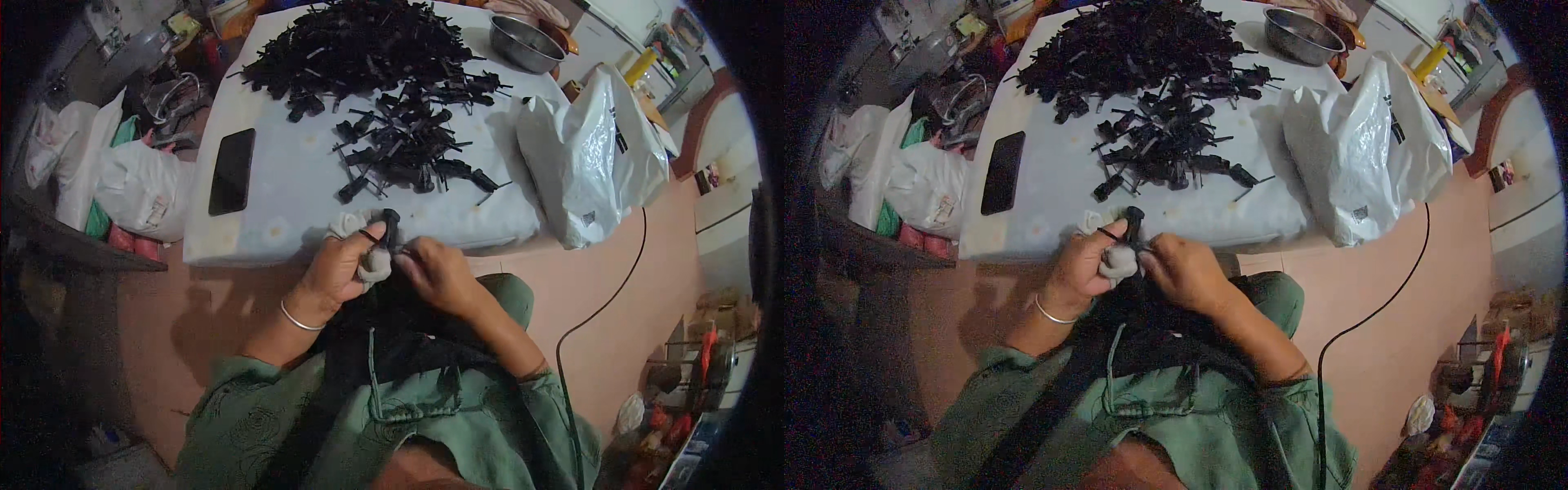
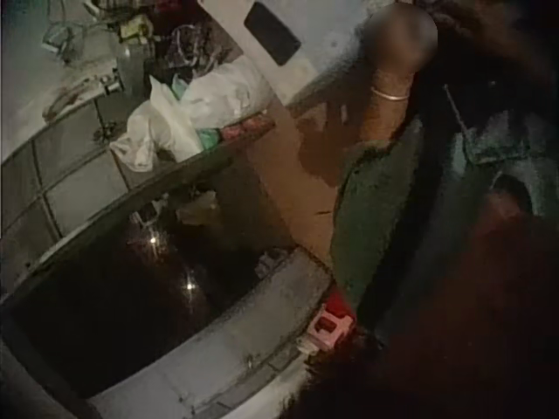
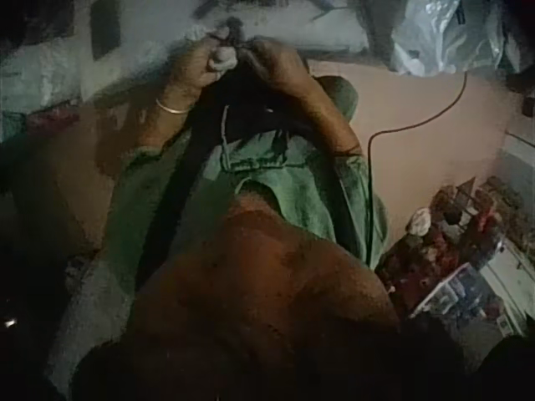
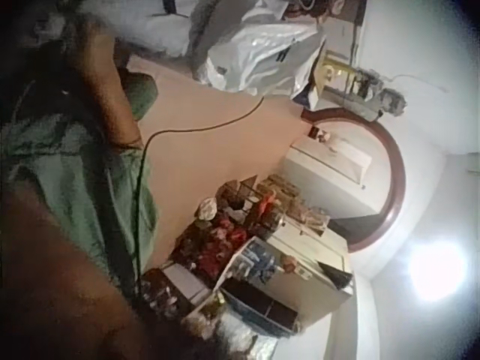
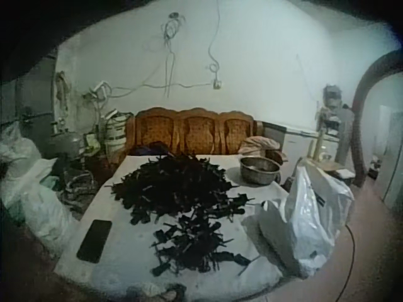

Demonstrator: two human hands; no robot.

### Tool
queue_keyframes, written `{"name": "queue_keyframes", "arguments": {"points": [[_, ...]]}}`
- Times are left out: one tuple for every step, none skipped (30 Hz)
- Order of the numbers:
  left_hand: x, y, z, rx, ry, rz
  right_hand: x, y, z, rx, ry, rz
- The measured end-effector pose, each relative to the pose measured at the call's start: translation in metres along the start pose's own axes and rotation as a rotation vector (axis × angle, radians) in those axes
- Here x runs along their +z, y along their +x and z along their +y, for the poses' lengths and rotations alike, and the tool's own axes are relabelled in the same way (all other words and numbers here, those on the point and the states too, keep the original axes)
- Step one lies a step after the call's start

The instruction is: Wiping small black plastic components with a white cloth at a workstation.

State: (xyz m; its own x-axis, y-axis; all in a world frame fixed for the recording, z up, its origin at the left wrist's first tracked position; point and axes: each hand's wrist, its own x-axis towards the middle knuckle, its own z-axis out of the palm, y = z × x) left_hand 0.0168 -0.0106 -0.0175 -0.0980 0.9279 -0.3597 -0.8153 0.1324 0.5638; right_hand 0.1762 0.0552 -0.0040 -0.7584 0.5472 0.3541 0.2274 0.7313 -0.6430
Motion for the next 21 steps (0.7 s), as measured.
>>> {"name": "queue_keyframes", "arguments": {"points": [[-0.002, -0.001, 0.001, 0.127, 0.203, -0.055, -0.003, 0.001, -0.003, 0.047, 0.010, 0.043], [-0.003, -0.002, 0.001, 0.253, 0.407, -0.110, -0.006, 0.003, -0.009, 0.048, 0.013, 0.043], [0.002, -0.003, 0.000, 0.252, 0.410, -0.107, -0.009, 0.005, -0.016, 0.016, 0.032, 0.073], [0.013, -0.003, -0.002, 0.563, 0.781, -0.056, -0.010, 0.005, -0.018, -0.006, 0.045, 0.111], [0.022, -0.004, -0.002, 0.879, 1.147, -0.002, -0.007, 0.007, -0.018, 0.004, 0.043, 0.118], [0.024, -0.007, -0.001, 0.872, 1.149, -0.013, -0.005, 0.010, -0.016, 0.033, 0.042, 0.170], [0.026, -0.014, -0.001, 0.634, 1.004, -0.038, -0.004, 0.012, -0.013, 0.056, 0.043, 0.221], [0.028, -0.018, 0.000, 0.399, 0.854, -0.060, -0.004, 0.013, -0.007, 0.061, 0.044, 0.225], [0.031, -0.021, 0.001, 0.394, 0.857, -0.064, -0.004, 0.015, 0.000, 0.172, 0.217, 0.180], [0.034, -0.023, 0.003, 0.395, 0.884, -0.099, -0.003, 0.015, 0.003, 0.279, 0.392, 0.127], [0.034, -0.024, 0.004, 0.396, 0.911, -0.134, -0.004, 0.014, 0.003, 0.282, 0.393, 0.125], [0.032, -0.023, 0.003, 0.393, 0.910, -0.132, -0.006, 0.012, 0.001, 0.247, 0.420, 0.087], [0.029, -0.020, 0.001, 0.516, 0.986, -0.128, -0.007, 0.012, 0.000, 0.211, 0.445, 0.052], [0.026, -0.017, -0.001, 0.640, 1.061, -0.123, -0.007, 0.012, 0.000, 0.211, 0.445, 0.051], [0.023, -0.015, -0.003, 0.640, 1.060, -0.122, -0.006, 0.011, -0.002, 0.173, 0.340, 0.034], [0.020, -0.012, -0.005, 0.749, 1.219, -0.109, -0.005, 0.009, -0.003, 0.137, 0.235, 0.018], [0.019, -0.012, -0.006, 0.859, 1.378, -0.093, -0.003, 0.008, -0.004, 0.139, 0.234, 0.019], [0.020, -0.012, -0.006, 0.858, 1.376, -0.095, -0.001, 0.007, -0.005, 0.212, 0.357, 0.025], [0.025, -0.014, -0.004, 0.959, 1.501, -0.095, 0.001, 0.007, -0.005, 0.284, 0.482, 0.031], [0.028, -0.014, -0.003, 1.061, 1.626, -0.094, 0.007, 0.005, -0.003, 0.284, 0.481, 0.031], [0.028, -0.015, -0.004, 1.060, 1.626, -0.095, 0.017, 0.002, 0.002, 0.306, 0.518, 0.073]]}}
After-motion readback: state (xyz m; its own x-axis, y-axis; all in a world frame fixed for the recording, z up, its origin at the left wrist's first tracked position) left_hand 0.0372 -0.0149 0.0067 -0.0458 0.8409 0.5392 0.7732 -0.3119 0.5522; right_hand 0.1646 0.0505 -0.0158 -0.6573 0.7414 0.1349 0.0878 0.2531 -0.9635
